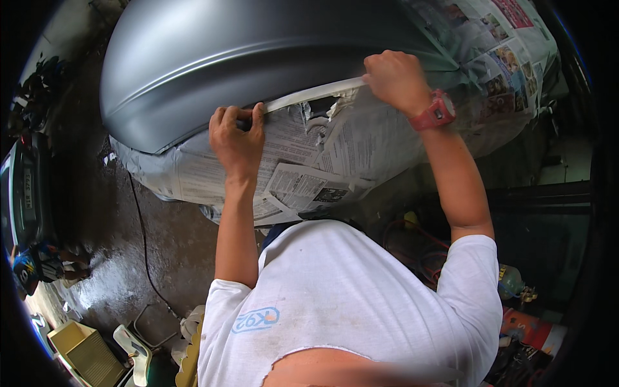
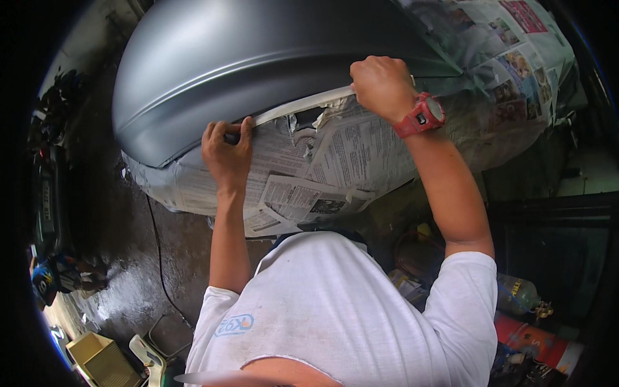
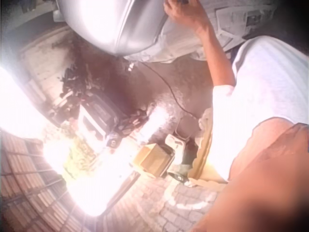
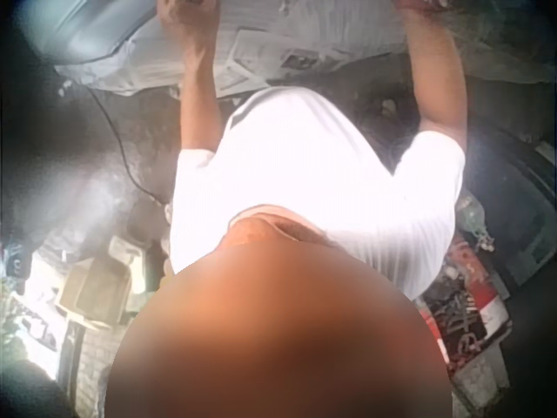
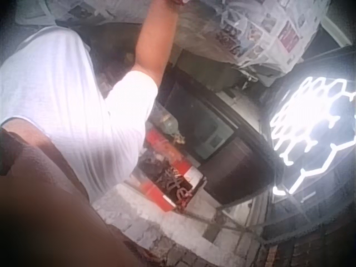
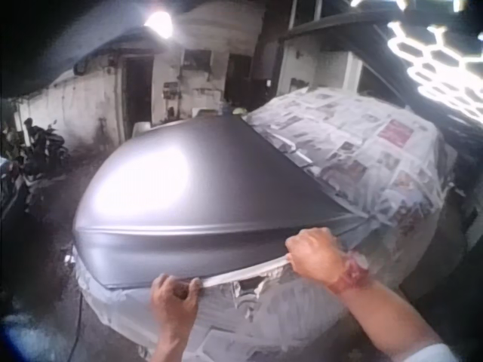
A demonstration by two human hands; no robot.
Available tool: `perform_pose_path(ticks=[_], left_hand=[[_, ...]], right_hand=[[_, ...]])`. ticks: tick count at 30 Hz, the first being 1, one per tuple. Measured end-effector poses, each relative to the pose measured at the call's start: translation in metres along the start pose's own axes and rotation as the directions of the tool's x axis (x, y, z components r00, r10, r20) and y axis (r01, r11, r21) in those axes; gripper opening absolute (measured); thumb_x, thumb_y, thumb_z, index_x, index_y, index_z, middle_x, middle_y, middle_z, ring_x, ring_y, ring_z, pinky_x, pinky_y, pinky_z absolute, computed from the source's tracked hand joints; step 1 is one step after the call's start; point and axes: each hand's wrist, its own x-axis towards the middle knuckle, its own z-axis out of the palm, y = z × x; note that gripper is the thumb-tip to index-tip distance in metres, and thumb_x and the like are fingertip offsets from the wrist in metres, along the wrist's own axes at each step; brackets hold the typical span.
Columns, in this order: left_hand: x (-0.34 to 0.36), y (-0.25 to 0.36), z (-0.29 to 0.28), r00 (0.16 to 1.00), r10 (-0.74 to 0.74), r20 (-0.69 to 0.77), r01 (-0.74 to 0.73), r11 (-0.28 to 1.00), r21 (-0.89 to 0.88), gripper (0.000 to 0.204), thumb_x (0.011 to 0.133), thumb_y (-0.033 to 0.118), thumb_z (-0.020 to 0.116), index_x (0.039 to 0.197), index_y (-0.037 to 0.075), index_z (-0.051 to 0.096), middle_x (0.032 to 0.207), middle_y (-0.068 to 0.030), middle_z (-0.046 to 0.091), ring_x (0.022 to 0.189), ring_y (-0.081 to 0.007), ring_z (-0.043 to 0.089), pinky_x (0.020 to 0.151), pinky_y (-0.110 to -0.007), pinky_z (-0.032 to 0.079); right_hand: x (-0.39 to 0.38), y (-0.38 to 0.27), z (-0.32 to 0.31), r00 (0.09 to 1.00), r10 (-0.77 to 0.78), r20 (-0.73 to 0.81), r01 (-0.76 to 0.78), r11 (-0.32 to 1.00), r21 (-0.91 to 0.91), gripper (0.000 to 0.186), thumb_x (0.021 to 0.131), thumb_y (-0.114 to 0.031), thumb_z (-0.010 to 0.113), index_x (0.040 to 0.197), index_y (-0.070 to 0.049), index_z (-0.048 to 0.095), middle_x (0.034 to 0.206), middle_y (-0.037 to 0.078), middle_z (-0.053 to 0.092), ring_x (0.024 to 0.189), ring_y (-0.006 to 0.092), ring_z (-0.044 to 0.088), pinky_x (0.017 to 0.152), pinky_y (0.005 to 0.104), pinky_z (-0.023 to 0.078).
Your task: The person sprays paint onto a car bumper using a spray gun, then removes masking tape and newspaper from the bumper, and applies masking tape to the bumper edge.
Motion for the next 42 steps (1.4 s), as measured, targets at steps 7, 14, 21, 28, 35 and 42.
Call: perform_pose_path(ticks=[7,14,21,28,35,42], left_hand=[[-0.007,0.023,0.005,0.858,0.496,0.134,-0.48,0.867,-0.131,0.042,0.096,0.019,0.088,0.134,0.006,0.074,0.138,-0.0113,0.077,0.129,-0.0334,0.07,0.112,-0.047,0.055],[-0.031,0.066,0.039,0.756,0.525,0.391,-0.496,0.849,-0.181,0.078,0.109,0.055,0.065,0.17,0.008,0.048,0.171,-0.0169,0.053,0.159,-0.0372,0.05,0.134,-0.054,0.038],[-0.03,0.1,0.066,0.738,0.527,0.422,-0.486,0.848,-0.21,0.093,0.107,0.063,0.065,0.17,-0.002,0.042,0.176,-0.0229,0.045,0.164,-0.0394,0.041,0.138,-0.054,0.03],[-0.032,0.113,0.08,0.711,0.559,0.426,-0.506,0.828,-0.242,0.097,0.101,0.054,0.076,0.17,-0.004,0.041,0.177,-0.023,0.042,0.166,-0.0397,0.038,0.138,-0.053,0.029],[-0.031,0.111,0.08,0.691,0.547,0.472,-0.519,0.83,-0.203,0.094,0.1,0.05,0.077,0.17,-0.002,0.042,0.177,-0.0204,0.043,0.165,-0.0388,0.038,0.138,-0.052,0.03],[-0.019,0.132,0.058,0.702,0.625,0.341,-0.497,0.773,-0.395,0.063,0.105,0.032,0.075,0.161,0.007,0.057,0.164,-0.0171,0.059,0.145,-0.0339,0.06,0.122,-0.05,0.047]], right_hand=[[0.0,-0.003,-0.001,0.998,0.024,0.051,-0.024,1.0,0.001,0.02,0.091,-0.028,0.085,0.094,-0.008,0.084,0.09,0.016,0.081,0.092,0.038,0.081,0.082,0.0482,0.065],[0.001,-0.003,-0.002,0.998,0.005,0.059,-0.005,1.0,0.008,0.019,0.093,-0.027,0.085,0.096,-0.008,0.083,0.088,0.015,0.08,0.09,0.0372,0.08,0.08,0.0488,0.064],[-0.001,-0.005,-0.004,0.998,0.013,0.056,-0.013,1.0,0.003,0.019,0.095,-0.028,0.083,0.095,-0.009,0.082,0.088,0.015,0.08,0.089,0.0367,0.08,0.079,0.0479,0.064],[-0.02,-0.006,0.012,0.988,0.124,-0.09,-0.106,0.977,0.183,0.014,0.095,-0.021,0.079,0.095,-0.008,0.082,0.083,0.016,0.08,0.083,0.0381,0.081,0.073,0.0486,0.064],[-0.056,-0.024,0.036,0.583,0.647,-0.492,-0.087,0.652,0.753,0.023,0.113,-0.026,0.071,0.108,-0.004,0.075,0.07,0.009,0.071,0.064,0.0207,0.073,0.062,0.0351,0.054],[-0.088,-0.033,-0.006,0.854,0.51,-0.103,-0.015,0.223,0.975,0.038,0.116,-0.024,0.069,0.15,-0.007,0.069,0.083,0.003,0.072,0.074,0.0046,0.062,0.067,0.0251,0.05]])
